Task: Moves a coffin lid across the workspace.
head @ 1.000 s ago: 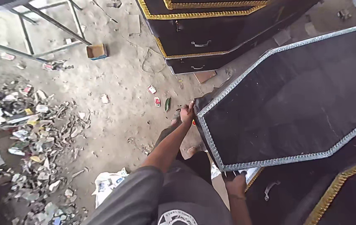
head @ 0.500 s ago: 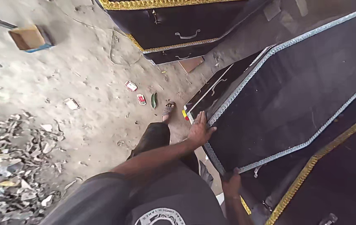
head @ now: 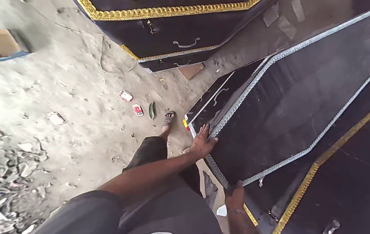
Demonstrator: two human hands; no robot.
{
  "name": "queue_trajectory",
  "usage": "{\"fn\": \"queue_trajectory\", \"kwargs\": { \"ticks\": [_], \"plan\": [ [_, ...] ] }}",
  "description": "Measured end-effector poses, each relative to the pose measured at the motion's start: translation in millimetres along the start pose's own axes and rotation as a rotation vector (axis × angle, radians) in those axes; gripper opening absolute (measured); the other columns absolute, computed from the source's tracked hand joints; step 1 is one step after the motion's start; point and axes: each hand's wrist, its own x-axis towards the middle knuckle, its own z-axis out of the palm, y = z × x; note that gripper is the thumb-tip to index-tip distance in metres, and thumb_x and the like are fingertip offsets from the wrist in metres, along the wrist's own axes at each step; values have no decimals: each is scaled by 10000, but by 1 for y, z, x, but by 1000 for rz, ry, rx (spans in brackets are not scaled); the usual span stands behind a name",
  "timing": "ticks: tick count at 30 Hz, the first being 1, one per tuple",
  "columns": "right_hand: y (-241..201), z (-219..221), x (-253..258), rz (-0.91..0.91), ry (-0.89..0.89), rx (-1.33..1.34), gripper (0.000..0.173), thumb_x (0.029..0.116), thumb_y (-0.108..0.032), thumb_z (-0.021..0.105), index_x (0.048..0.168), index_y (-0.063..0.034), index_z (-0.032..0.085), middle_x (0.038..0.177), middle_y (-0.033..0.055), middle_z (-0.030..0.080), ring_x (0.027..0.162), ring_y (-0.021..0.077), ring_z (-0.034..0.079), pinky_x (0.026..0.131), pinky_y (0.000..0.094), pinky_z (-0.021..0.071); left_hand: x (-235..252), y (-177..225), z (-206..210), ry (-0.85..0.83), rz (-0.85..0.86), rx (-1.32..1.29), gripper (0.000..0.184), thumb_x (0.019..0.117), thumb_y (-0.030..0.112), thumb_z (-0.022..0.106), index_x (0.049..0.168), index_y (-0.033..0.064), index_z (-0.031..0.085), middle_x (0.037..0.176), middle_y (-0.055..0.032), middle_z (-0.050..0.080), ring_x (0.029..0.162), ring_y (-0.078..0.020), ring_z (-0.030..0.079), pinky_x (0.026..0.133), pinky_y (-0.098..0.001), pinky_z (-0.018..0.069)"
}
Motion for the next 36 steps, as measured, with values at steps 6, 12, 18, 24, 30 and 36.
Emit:
{"fn": "queue_trajectory", "kwargs": {
  "ticks": [6,12,18,24,30,36],
  "plan": [
    [17,1,9,-119,79,-53,533,1092,-414,422,1324,50,547,1286,267,596,1146,360,610,936,581,523,28,10,-18,-3,-181,-376,803,1020,694,361,1591,129,383,1608,-149,422,1490,-280,402,1213,-539,344],
    [15,9,5,-103,79,31,483,1087,-399,400,1295,9,555,1195,218,615,1039,313,627,843,550,543,84,80,-42,7,-46,-70,617,1028,555,524,1379,56,614,1348,-227,632,1293,-372,585,1097,-601,438],
    [19,11,9,-202,130,-120,541,1098,-381,374,1242,93,591,1220,299,611,1102,396,612,913,603,512,145,133,-53,-112,-24,-37,511,881,377,809,1187,-12,679,1120,-222,678,992,-333,656,877,-544,536],
    [15,14,-3,-179,174,-203,560,1102,-379,386,1211,122,612,1249,332,604,1158,434,592,965,618,474,137,119,-56,-71,-44,-290,475,903,301,798,1239,5,641,1113,-196,689,978,-286,681,874,-485,569],
    [17,12,0,-211,169,-189,546,1107,-356,387,1175,130,627,1191,344,622,1122,447,602,953,631,467,132,127,-60,-211,-21,-303,508,927,108,743,1375,17,523,1157,-191,661,984,-270,676,866,-464,576],
    [20,11,8,-210,134,-70,523,1108,-368,404,1160,106,618,1107,302,632,1037,387,621,897,588,500,138,124,-72,-407,-45,-442,431,961,114,661,1373,64,542,1110,-135,701,961,-231,703,856,-439,592]
  ]
}}
